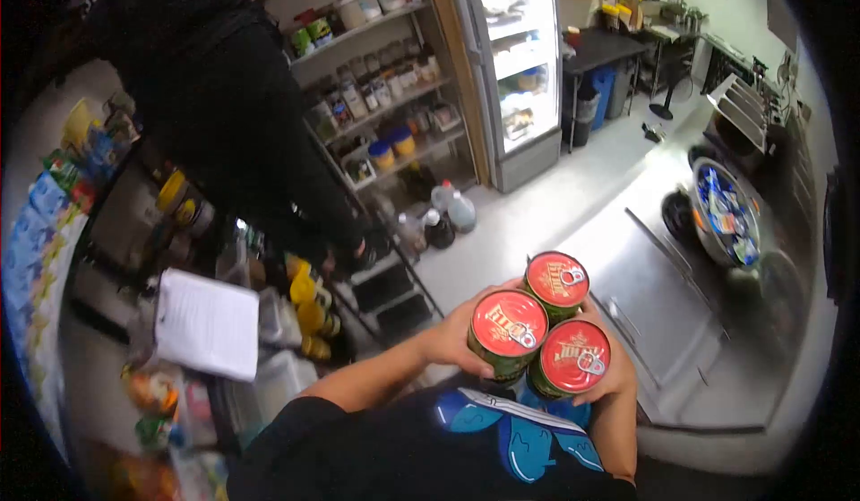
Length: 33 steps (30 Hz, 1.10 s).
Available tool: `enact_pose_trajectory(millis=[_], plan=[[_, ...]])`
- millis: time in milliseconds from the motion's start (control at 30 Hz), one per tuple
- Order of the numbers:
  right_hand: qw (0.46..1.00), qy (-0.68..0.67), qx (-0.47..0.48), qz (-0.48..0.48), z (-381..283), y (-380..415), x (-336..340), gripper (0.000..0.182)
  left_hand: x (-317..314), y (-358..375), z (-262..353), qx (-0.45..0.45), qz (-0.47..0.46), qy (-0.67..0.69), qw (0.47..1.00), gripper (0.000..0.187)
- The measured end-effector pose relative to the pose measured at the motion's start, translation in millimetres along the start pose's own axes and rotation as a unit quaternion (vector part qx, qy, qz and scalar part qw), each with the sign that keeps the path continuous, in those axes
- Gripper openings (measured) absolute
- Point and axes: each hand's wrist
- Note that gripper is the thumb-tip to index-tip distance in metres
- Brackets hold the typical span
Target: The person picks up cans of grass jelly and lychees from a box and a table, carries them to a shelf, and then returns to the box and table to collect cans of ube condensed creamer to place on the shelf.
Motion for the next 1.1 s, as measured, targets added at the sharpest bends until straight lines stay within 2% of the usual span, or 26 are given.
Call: enact_pose_trajectory(millis=[33,100,133,167,233,300,400,533,567,633,667,767,867,933,967,1000,1100], plan=[[1.0,-0.022,-0.021,0.009,26,-27,2,0.107,39,-8,-15,0.009,-0.011,0.011,1.0,0.122],[0.998,0.048,0.024,-0.014,82,-80,11,0.108,111,-14,-37,-0.01,-0.009,-0.041,0.999,0.121],[0.993,0.093,0.06,-0.028,98,-120,23,0.108,149,-33,-29,-0.033,-0.013,-0.078,0.996,0.121],[0.998,0.057,0.011,-0.02,109,-149,26,0.108,174,-42,-22,-0.017,0.017,-0.026,0.999,0.121],[0.999,-0.008,-0.046,-0.02,128,-209,33,0.108,222,-48,-4,-0.016,0.06,-0.052,0.997,0.121],[0.994,-0.097,-0.041,-0.033,128,-279,32,0.105,257,-59,27,-0.006,0.108,-0.04,0.993,0.12],[0.995,-0.035,0.006,-0.098,139,-360,42,0.106,304,-69,65,-0.048,0.137,-0.043,0.988,0.119],[0.975,-0.017,0.087,-0.202,143,-488,59,0.111,377,-94,90,-0.163,0.194,-0.109,0.961,0.116],[0.971,-0.021,0.092,-0.218,144,-519,62,0.113,395,-100,93,-0.184,0.235,-0.117,0.947,0.114],[0.96,-0.008,0.101,-0.261,155,-585,75,0.117,438,-118,102,-0.236,0.255,-0.136,0.928,0.116],[0.945,0.011,0.142,-0.295,156,-622,81,0.116,463,-131,108,-0.262,0.263,-0.149,0.916,0.117],[0.924,-0.024,0.159,-0.346,174,-737,105,0.115,540,-177,136,-0.282,0.293,-0.166,0.899,0.114],[0.924,-0.045,0.148,-0.35,178,-851,135,0.124,614,-234,180,-0.306,0.325,-0.189,0.875,0.11],[0.923,-0.087,0.093,-0.362,168,-920,140,0.131,666,-260,213,-0.315,0.351,-0.21,0.856,0.109],[0.918,-0.085,0.097,-0.374,171,-959,148,0.136,694,-272,229,-0.305,0.348,-0.224,0.858,0.108],[0.917,-0.089,0.104,-0.375,170,-993,149,0.131,720,-282,246,-0.311,0.338,-0.21,0.863,0.098],[0.906,-0.029,0.123,-0.404,167,-1089,151,0.112,770,-309,291,-0.334,0.335,-0.208,0.856,0.089]])
Point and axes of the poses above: each hand's wrist, its own y-axis away from the middle knuckle, its own x-axis out of the back of the hand, z = x × y, and after that the axes turned 2 degrees about y, right-handed
